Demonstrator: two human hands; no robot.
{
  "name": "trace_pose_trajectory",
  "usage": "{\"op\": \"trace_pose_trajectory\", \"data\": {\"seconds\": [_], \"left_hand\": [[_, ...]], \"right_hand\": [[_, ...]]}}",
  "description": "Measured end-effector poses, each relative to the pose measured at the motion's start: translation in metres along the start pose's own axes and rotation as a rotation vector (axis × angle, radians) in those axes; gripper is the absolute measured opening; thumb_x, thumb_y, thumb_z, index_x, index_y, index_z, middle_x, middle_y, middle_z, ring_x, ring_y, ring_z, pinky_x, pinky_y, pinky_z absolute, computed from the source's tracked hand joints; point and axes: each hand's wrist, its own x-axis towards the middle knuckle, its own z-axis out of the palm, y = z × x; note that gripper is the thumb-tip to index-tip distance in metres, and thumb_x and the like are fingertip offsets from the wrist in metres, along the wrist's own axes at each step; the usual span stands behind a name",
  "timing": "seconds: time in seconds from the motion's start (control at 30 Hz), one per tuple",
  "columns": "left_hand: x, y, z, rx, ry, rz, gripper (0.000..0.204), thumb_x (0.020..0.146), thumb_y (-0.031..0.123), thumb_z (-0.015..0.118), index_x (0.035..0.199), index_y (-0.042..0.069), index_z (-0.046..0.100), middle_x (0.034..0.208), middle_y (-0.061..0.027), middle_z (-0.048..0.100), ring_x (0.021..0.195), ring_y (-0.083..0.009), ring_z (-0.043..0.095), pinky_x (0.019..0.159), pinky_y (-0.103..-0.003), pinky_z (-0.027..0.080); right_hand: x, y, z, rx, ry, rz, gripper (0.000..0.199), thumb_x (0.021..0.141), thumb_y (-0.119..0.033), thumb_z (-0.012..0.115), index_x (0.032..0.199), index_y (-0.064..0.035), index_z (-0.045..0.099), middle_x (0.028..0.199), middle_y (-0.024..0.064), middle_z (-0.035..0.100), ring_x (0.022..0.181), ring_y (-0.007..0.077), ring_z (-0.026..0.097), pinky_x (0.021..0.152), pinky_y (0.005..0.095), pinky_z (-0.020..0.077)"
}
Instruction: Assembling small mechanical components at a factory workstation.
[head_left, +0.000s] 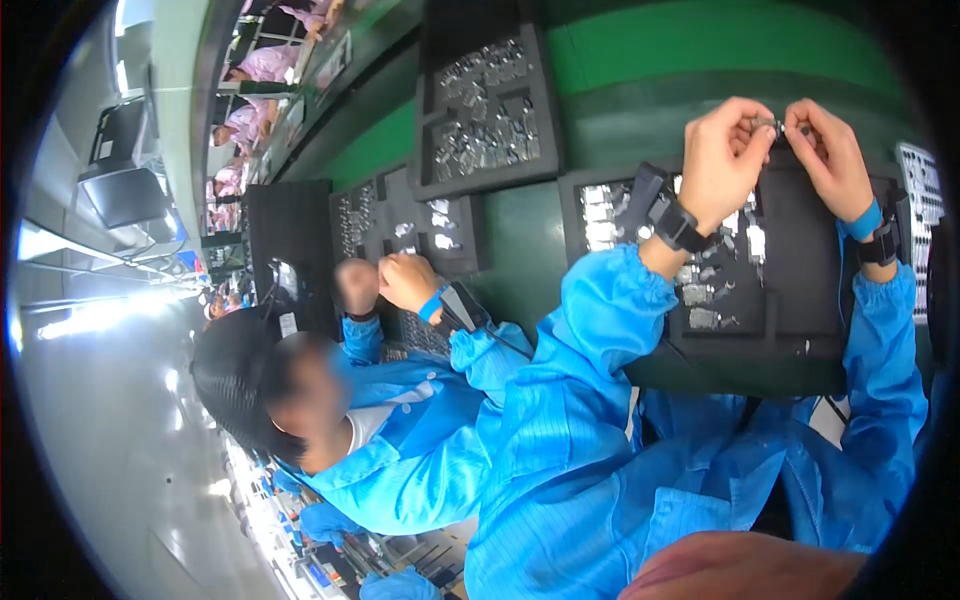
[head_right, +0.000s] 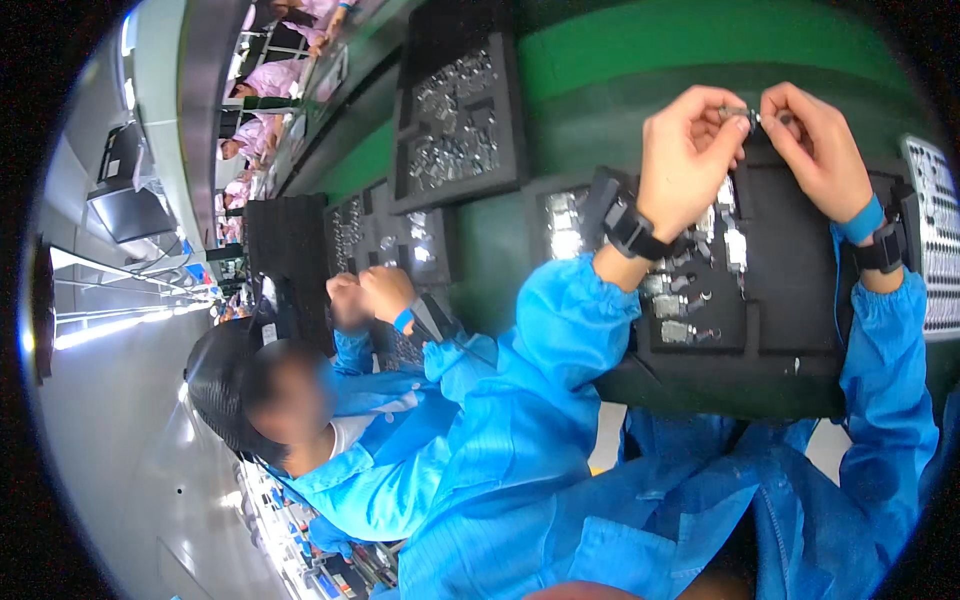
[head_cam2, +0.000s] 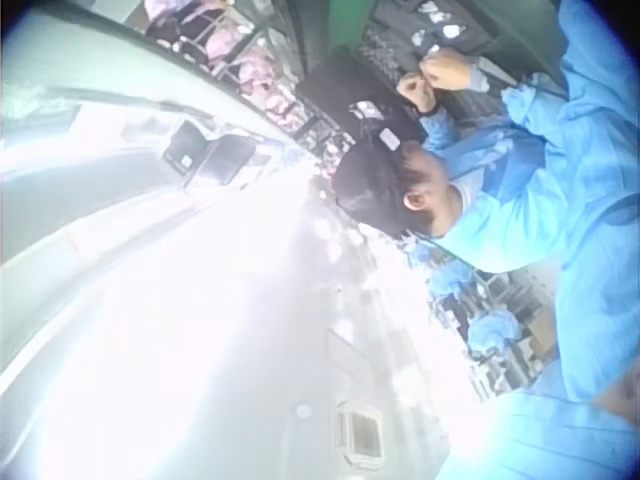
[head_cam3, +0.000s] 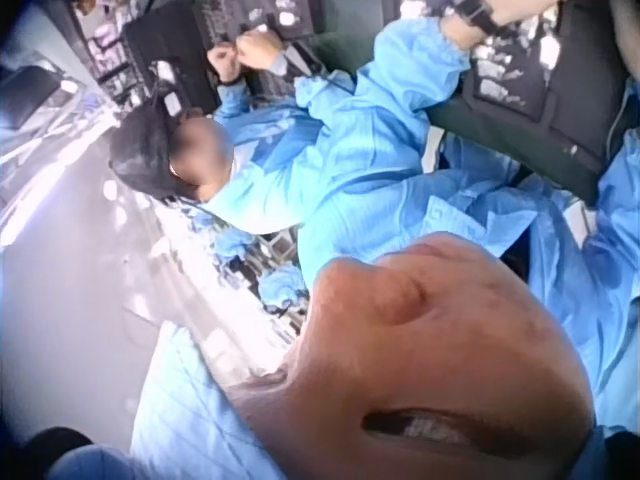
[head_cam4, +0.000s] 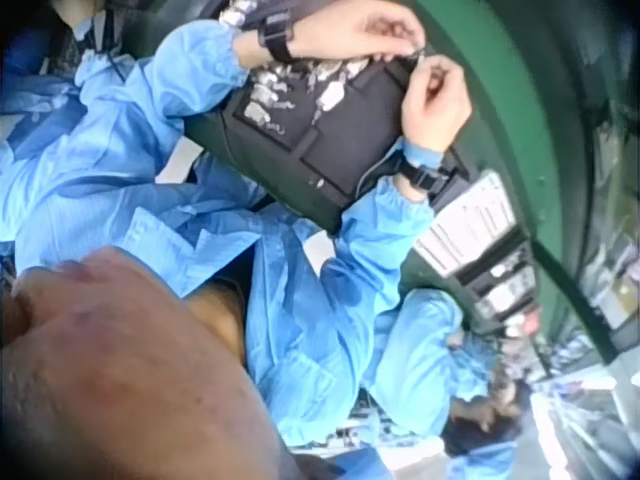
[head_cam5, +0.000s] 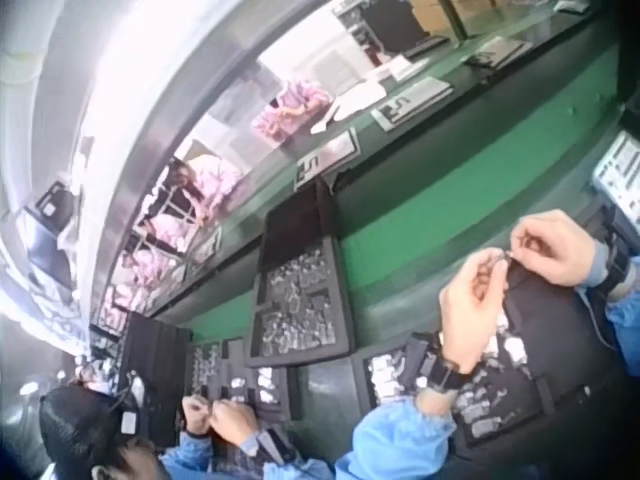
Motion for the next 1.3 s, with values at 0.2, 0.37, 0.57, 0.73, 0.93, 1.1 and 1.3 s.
{"op": "trace_pose_trajectory", "data": {"seconds": [0.2, 0.37, 0.57, 0.73, 0.93, 1.1, 1.3], "left_hand": [[0.001, 0.002, 0.0, -0.001, -0.003, 0.017, 0.013, 0.089, 0.0, 0.068, 0.1, -0.004, 0.066, 0.078, -0.0058, 0.067, 0.065, -0.0082, 0.065, 0.056, -0.022, 0.053], [-0.001, 0.003, 0.0, -0.038, -0.02, -0.02, 0.013, 0.089, 0.0, 0.067, 0.1, -0.004, 0.066, 0.078, -0.0062, 0.068, 0.065, -0.0081, 0.064, 0.056, -0.022, 0.052], [0.0, -0.001, 0.005, -0.09, -0.027, -0.051, 0.012, 0.09, 0.0, 0.065, 0.102, -0.005, 0.066, 0.077, -0.0056, 0.067, 0.064, -0.0083, 0.063, 0.057, -0.023, 0.052], [0.002, 0.004, -0.001, -0.045, -0.071, -0.002, 0.013, 0.091, 0.001, 0.063, 0.102, -0.005, 0.064, 0.076, -0.007, 0.066, 0.062, -0.0096, 0.063, 0.055, -0.024, 0.051], [0.001, -0.006, -0.003, -0.024, -0.115, -0.013, 0.012, 0.094, 0.002, 0.061, 0.104, -0.005, 0.064, 0.078, -0.0043, 0.065, 0.065, -0.0079, 0.062, 0.058, -0.022, 0.05], [-0.003, 0.003, -0.004, -0.028, -0.139, -0.046, 0.012, 0.094, 0.001, 0.06, 0.103, -0.005, 0.064, 0.076, -0.0034, 0.064, 0.066, -0.0072, 0.061, 0.059, -0.022, 0.05], [0.0, -0.004, 0.0, -0.075, -0.135, -0.024, 0.011, 0.092, -0.001, 0.061, 0.102, -0.006, 0.064, 0.077, -0.0042, 0.065, 0.065, -0.0073, 0.061, 0.059, -0.022, 0.051]], "right_hand": [[0.0, 0.001, -0.003, 0.01, -0.039, 0.051, 0.009, 0.096, -0.008, 0.058, 0.098, -0.0002, 0.055, 0.077, -0.0026, 0.046, 0.067, 0.004, 0.038, 0.057, 0.0215, 0.0308], [-0.002, 0.013, -0.004, 0.078, -0.064, 0.132, 0.01, 0.097, -0.01, 0.059, 0.099, -0.0001, 0.057, 0.079, -0.0049, 0.048, 0.07, 0.001, 0.04, 0.058, 0.0184, 0.031], [-0.003, 0.019, -0.01, 0.273, -0.094, 0.092, 0.01, 0.099, -0.009, 0.059, 0.102, 0.0003, 0.058, 0.094, -0.0021, 0.052, 0.087, 0.0033, 0.049, 0.077, 0.0194, 0.0397], [0.004, 0.019, -0.019, 0.224, -0.2, 0.093, 0.01, 0.1, -0.01, 0.056, 0.103, -0.0007, 0.057, 0.096, -0.0018, 0.051, 0.09, 0.004, 0.049, 0.081, 0.0197, 0.0391], [-0.001, 0.024, -0.011, 0.364, -0.188, 0.114, 0.01, 0.097, -0.007, 0.06, 0.102, 0.0005, 0.06, 0.096, -0.0012, 0.052, 0.088, 0.0048, 0.05, 0.079, 0.0207, 0.0415], [-0.001, 0.006, -0.014, 0.306, -0.207, 0.13, 0.009, 0.094, -0.008, 0.061, 0.097, 0.0009, 0.061, 0.088, -0.0004, 0.048, 0.08, 0.0048, 0.047, 0.068, 0.0211, 0.0377], [-0.003, 0.011, -0.017, 0.246, -0.201, 0.132, 0.01, 0.094, -0.008, 0.062, 0.093, 0.0016, 0.061, 0.087, -0.0003, 0.047, 0.077, 0.0052, 0.045, 0.066, 0.0212, 0.0355]]}}
